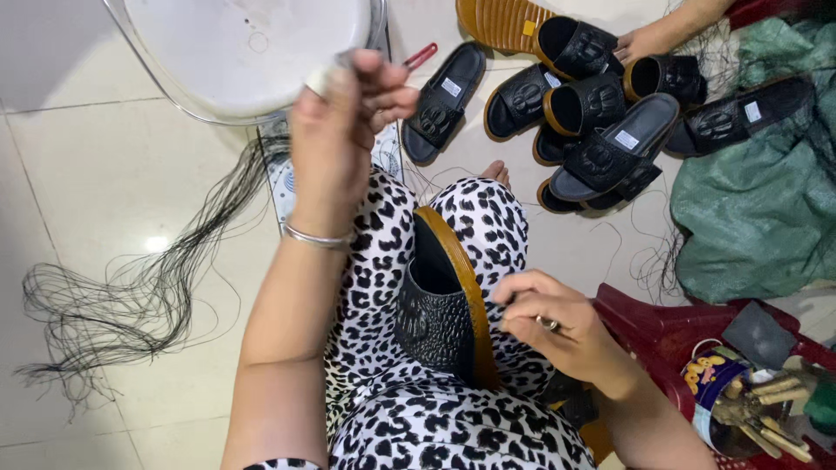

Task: The person uses a needle and thread to sew around the perimeter of the sole and strap of a black sandal, holding the sandal in their lap and pulling the thread tight through each stitch.

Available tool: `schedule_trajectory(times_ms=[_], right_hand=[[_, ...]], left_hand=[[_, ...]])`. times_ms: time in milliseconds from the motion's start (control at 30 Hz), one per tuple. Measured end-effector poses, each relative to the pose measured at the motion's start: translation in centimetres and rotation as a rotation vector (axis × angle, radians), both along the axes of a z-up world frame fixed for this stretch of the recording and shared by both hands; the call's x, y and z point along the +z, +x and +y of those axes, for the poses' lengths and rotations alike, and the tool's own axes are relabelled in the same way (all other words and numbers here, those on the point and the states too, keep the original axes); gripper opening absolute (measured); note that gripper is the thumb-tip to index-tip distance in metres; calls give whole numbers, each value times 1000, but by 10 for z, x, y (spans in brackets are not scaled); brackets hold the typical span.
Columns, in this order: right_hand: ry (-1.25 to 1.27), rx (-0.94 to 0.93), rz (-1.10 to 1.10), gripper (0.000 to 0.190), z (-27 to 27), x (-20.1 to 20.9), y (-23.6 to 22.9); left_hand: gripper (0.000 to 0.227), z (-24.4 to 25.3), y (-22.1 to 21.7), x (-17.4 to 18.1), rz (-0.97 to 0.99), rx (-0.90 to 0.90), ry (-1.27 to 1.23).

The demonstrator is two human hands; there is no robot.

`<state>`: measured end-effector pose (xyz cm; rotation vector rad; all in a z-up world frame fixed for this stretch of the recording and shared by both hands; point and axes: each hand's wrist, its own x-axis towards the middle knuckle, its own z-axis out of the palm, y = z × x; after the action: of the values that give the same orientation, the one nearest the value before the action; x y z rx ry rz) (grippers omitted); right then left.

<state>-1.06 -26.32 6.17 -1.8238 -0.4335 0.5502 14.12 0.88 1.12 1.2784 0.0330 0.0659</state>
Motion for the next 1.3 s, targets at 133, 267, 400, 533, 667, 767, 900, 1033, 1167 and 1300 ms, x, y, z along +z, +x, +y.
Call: schedule_trajectory(times_ms=[133,267,400,533,667,767,900,1033,1167,1300], right_hand=[[446,-187,268,35,8,-32,-2],[408,-201,260,34,9,-25,16],[83,-418,95,12,-43,-37,27],[-456,-224,-216,49,-36,12,17],[-915,425,-161,59,-24,29,13],[-923,457,-165,59,-19,31,16],[-1031,521,-240,63,-11,38,18],[-1215,537,-741,53,17,53,9],[-1295,376,-1009,9,51,39,3],[-813,241,-506,16,35,27,1]], left_hand=[[32,34,2,-52,311,5,-762],[33,63,-15,-100,481,127,-719],[34,101,-31,-78,498,152,391],[47,79,-96,-32,183,33,1066],[40,16,-130,18,72,-746,467],[48,-1,-147,-4,120,-697,592],[37,-9,-150,1,238,-740,534],[31,-25,-162,-14,18,-614,505],[36,-42,-175,-29,-158,-415,556],[39,-20,-148,-21,-284,-511,415]])
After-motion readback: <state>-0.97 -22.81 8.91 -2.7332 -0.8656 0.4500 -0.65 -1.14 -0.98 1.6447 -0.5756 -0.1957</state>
